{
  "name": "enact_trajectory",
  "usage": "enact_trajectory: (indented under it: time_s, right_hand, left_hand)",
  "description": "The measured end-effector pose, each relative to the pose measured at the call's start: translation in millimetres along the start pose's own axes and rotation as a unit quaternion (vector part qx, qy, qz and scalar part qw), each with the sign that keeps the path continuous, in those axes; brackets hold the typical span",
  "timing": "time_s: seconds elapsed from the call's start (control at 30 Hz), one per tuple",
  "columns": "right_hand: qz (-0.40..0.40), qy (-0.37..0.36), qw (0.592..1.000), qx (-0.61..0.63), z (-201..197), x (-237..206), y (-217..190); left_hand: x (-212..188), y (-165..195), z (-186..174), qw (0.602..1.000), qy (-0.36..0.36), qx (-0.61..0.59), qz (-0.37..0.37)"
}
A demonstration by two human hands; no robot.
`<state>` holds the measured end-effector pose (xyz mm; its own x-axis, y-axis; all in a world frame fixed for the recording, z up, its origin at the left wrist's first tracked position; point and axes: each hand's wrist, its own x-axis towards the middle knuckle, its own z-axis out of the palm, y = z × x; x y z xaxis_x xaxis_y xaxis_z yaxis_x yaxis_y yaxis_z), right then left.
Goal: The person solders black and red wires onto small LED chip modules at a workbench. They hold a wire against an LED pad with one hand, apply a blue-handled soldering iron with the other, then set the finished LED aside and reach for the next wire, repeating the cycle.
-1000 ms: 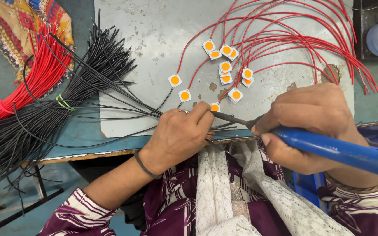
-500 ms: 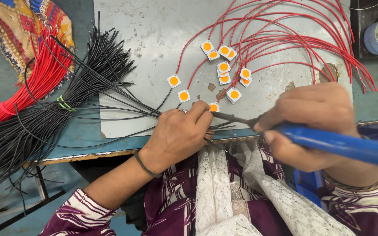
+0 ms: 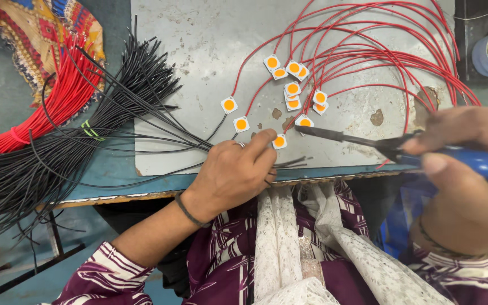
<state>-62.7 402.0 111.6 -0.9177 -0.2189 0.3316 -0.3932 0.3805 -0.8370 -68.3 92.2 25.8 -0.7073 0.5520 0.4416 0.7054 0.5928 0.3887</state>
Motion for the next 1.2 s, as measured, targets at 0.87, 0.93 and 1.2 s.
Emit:
enact_trajectory:
  time_s: [0.87,0.93,1.2]
  right_hand:
    - [0.046,0.100,0.965,0.237,-13.3,-46.6,52.7]
    - [0.029,0.121,0.973,0.196,0.1,-44.6,40.7]
    - [0.038,0.110,0.988,0.101,27.1,-35.4,12.2]
  left_hand:
    - [-24.2,19.2,11.2,0.997,0.033,0.019,-0.060]
    - [-28.6,16.7,3.7,0.998,0.033,0.024,-0.052]
    - [-37.5,14.2,6.5,0.997,0.048,0.027,-0.060]
